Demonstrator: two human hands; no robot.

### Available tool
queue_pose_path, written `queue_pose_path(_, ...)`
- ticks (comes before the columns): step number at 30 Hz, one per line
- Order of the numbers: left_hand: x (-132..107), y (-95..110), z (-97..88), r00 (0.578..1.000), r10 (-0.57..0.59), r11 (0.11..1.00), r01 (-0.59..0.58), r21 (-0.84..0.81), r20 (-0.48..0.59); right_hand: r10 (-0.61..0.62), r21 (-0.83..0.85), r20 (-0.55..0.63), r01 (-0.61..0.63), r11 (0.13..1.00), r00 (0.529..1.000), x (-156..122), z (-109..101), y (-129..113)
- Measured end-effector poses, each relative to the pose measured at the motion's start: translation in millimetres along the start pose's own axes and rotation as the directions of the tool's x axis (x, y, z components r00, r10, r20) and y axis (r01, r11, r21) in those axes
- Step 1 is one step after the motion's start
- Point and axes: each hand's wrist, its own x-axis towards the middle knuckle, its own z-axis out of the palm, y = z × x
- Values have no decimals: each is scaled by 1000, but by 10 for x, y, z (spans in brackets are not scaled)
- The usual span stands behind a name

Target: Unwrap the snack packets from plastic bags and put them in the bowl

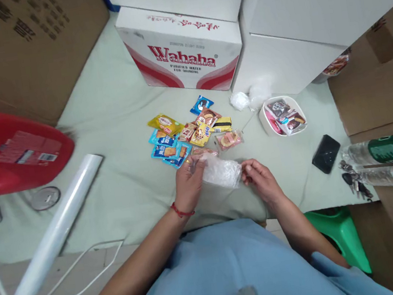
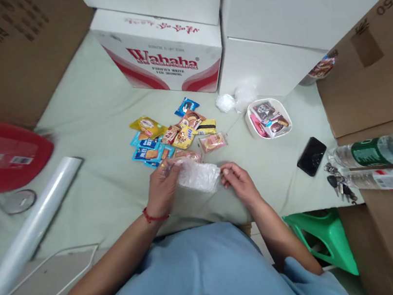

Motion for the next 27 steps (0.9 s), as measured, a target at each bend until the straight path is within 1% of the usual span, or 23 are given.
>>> queue_pose_path(2,-55,-14,8,1000,-4,1000,4,18,17,-7,34,-21,7,999,1000,56,6,-2)
queue_pose_path(3,-77,-27,20,1000,-10,1000,9,11,27,-15,3,-5,15,1000,1000,80,23,-5)
queue_pose_path(5,-103,-55,46,999,-32,999,32,-19,31,-68,-157,0,67,985,998,110,72,-21)
queue_pose_path(6,-106,-69,57,999,-49,998,50,-33,24,-129,-261,-33,116,958,991,112,99,-33)
queue_pose_path(7,-105,-81,66,998,-63,997,63,-39,12,-213,-360,-84,170,917,973,104,127,-47)
queue_pose_path(8,-100,-91,71,998,-70,997,70,-37,0,-311,-447,-135,222,866,941,89,153,-63)
queue_pose_path(9,-95,-98,74,997,-70,997,70,-30,-11,-404,-519,-162,270,811,901,67,180,-79)
queue_pose_path(10,-90,-103,75,997,-69,997,68,-20,-18,-475,-573,-152,314,757,867,44,208,-93)
queue_pose_path(11,-86,-108,76,998,-68,998,67,-14,-20,-515,-614,-109,350,707,850,22,238,-101)
queue_pose_path(13,-83,-119,80,997,-72,997,72,-21,-12,-525,-667,17,400,628,851,-2,305,-98)
queue_pose_path(14,-83,-128,82,997,-83,996,82,-39,0,-512,-682,64,412,604,856,-1,338,-86)
queue_pose_path(15,-84,-140,85,995,-100,993,100,-66,16,-499,-690,84,411,595,863,8,367,-72)
queue_pose_path(16,-86,-154,87,992,-121,987,125,-101,40,-489,-692,75,398,602,869,24,392,-56)
queue_pose_path(18,-98,-186,88,982,-156,966,174,-189,109,-470,-670,4,352,654,883,67,421,-36)
queue_pose_path(21,-139,-222,85,961,-156,943,214,-256,228,-387,-554,-109,267,788,916,129,440,-39)
queue_pose_path(24,-184,-245,75,938,-170,953,234,-191,303,-215,-302,-176,155,941,961,175,460,-52)
queue_pose_path(25,-192,-256,67,929,-187,956,246,-157,320,-148,-203,-192,109,973,970,188,464,-54)
queue_pose_path(27,-192,-289,38,924,-218,962,258,-92,313,-28,-27,-211,23,999,977,210,458,-56)
